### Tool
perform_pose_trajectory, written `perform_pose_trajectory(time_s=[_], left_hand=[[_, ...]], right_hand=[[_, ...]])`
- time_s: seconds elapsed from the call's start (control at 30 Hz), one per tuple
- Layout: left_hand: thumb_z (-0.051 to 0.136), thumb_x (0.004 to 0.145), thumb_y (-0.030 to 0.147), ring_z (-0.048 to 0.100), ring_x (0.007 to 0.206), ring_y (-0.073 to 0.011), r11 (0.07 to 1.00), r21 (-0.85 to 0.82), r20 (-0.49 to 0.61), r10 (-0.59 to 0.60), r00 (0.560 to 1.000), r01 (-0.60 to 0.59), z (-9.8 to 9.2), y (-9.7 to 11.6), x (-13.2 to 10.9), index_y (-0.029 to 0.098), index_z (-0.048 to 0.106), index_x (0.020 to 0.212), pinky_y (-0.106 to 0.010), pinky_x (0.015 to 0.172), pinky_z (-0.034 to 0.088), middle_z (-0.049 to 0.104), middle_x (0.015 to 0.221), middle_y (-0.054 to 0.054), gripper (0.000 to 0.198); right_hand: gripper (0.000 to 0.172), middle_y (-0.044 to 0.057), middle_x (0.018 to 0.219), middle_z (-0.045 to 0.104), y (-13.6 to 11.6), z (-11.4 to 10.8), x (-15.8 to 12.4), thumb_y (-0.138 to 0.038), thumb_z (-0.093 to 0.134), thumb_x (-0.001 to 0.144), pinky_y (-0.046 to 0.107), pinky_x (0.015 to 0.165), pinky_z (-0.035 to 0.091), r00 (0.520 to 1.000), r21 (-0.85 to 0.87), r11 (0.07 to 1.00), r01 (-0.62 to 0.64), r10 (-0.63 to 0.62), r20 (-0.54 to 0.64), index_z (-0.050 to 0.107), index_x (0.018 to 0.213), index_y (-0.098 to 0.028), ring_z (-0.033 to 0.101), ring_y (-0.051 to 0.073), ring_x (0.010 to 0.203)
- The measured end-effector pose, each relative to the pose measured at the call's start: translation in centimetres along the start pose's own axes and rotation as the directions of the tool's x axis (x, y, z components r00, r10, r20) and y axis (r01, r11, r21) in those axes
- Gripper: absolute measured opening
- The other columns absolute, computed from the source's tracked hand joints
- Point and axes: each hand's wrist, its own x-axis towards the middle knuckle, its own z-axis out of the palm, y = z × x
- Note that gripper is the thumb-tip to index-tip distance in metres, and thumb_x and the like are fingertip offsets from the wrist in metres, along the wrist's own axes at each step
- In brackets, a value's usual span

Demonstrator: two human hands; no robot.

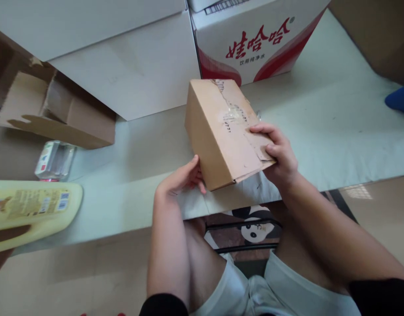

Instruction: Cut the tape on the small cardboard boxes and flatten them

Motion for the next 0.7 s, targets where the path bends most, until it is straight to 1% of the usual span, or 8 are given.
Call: perform_pose_trajectory(time_s=[0.07,0.13,0.23,0.3,0.33,0.4,0.47,0.7], left_hand=[[0.061,0.084,0.075,0.055,0.044,-0.0161,0.993,0.118,-0.219,0.056,0.974,-0.03,-0.2,0.3,0.6,0.011,0.073,0.08,-0.028,0.041,0.032,0.069,0.068,-0.013,0.065],[0.065,0.09,0.056,0.058,0.054,-0.0159,0.979,0.179,-0.479,0.177,0.859,-0.102,-0.6,0.6,1.4,0.013,0.071,0.1,-0.031,0.053,0.045,0.069,0.075,-0.008,0.045],[0.057,0.095,0.054,0.064,0.079,-0.0169,0.843,0.16,-0.727,0.452,0.517,-0.513,-1.2,0.8,2.2,0.03,0.046,0.139,-0.033,0.076,0.053,0.067,0.1,-0.004,0.051],[0.052,0.094,0.062,0.065,0.096,-0.0199,0.547,0.208,-0.738,0.632,0.237,-0.811,-1.5,0.8,2.1,0.034,0.041,0.14,-0.037,0.088,0.054,0.065,0.112,-0.006,0.055],[0.052,0.093,0.065,0.064,0.107,-0.0221,0.438,0.249,-0.685,0.71,0.162,-0.864,-1.5,0.7,1.9,0.034,0.044,0.136,-0.04,0.097,0.052,0.063,0.12,-0.006,0.054],[0.058,0.088,0.067,0.059,0.12,-0.0252,0.371,0.353,-0.557,0.821,0.126,-0.859,-1.5,0.4,1.5,0.031,0.053,0.127,-0.041,0.105,0.048,0.06,0.128,-0.006,0.053],[0.064,0.084,0.066,0.058,0.119,-0.0261,0.409,0.427,-0.486,0.856,0.177,-0.806,-1.5,0.1,1.4,0.029,0.057,0.12,-0.04,0.103,0.048,0.059,0.124,-0.006,0.053],[0.068,0.082,0.058,0.057,0.102,-0.0222,0.406,0.398,-0.479,0.857,0.191,-0.823,-2.1,-0.5,2.2,0.026,0.058,0.112,-0.037,0.091,0.048,0.057,0.113,-0.005,0.046]], right_hand=[[0.044,0.005,0.138,0.062,-0.2,0.0,0.0,-0.06,0.063,0.077,0.056,0.12,0.037,0.998,-0.032,0.999,-0.02,0.021,0.057,0.07,0.108,-0.03,0.053,0.035,0.136],[0.041,0.005,0.148,0.057,-0.6,0.3,-0.1,-0.06,0.065,0.079,0.058,0.121,0.035,0.988,-0.081,0.996,-0.035,0.047,0.149,0.071,0.106,-0.03,0.049,0.035,0.141],[0.034,0.006,0.152,0.054,-1.1,1.0,-0.4,-0.057,0.064,0.086,0.056,0.119,0.036,0.947,-0.076,0.997,-0.032,0.054,0.317,0.071,0.104,-0.029,0.049,0.033,0.143],[0.031,0.006,0.151,0.056,-1.2,1.4,-0.6,-0.055,0.062,0.09,0.055,0.118,0.038,0.918,-0.034,0.999,-0.039,0.049,0.394,0.072,0.103,-0.029,0.052,0.031,0.141],[0.03,0.006,0.151,0.057,-1.2,1.5,-0.7,-0.054,0.061,0.092,0.055,0.118,0.038,0.912,-0.016,0.999,-0.047,0.049,0.408,0.072,0.103,-0.029,0.053,0.031,0.14],[0.03,0.006,0.15,0.058,-1.2,1.7,-0.9,-0.054,0.06,0.092,0.056,0.118,0.037,0.914,0.002,0.998,-0.065,0.059,0.402,0.072,0.103,-0.029,0.053,0.031,0.141],[0.029,0.006,0.148,0.059,-1.1,1.8,-0.9,-0.054,0.061,0.092,0.057,0.118,0.037,0.923,0.006,0.997,-0.076,0.068,0.379,0.072,0.102,-0.029,0.051,0.032,0.142],[0.032,0.006,0.146,0.059,-1.0,2.0,-1.0,-0.058,0.061,0.09,0.058,0.118,0.035,0.932,0.003,0.996,-0.087,0.08,0.352,0.073,0.102,-0.03,0.051,0.033,0.141]])
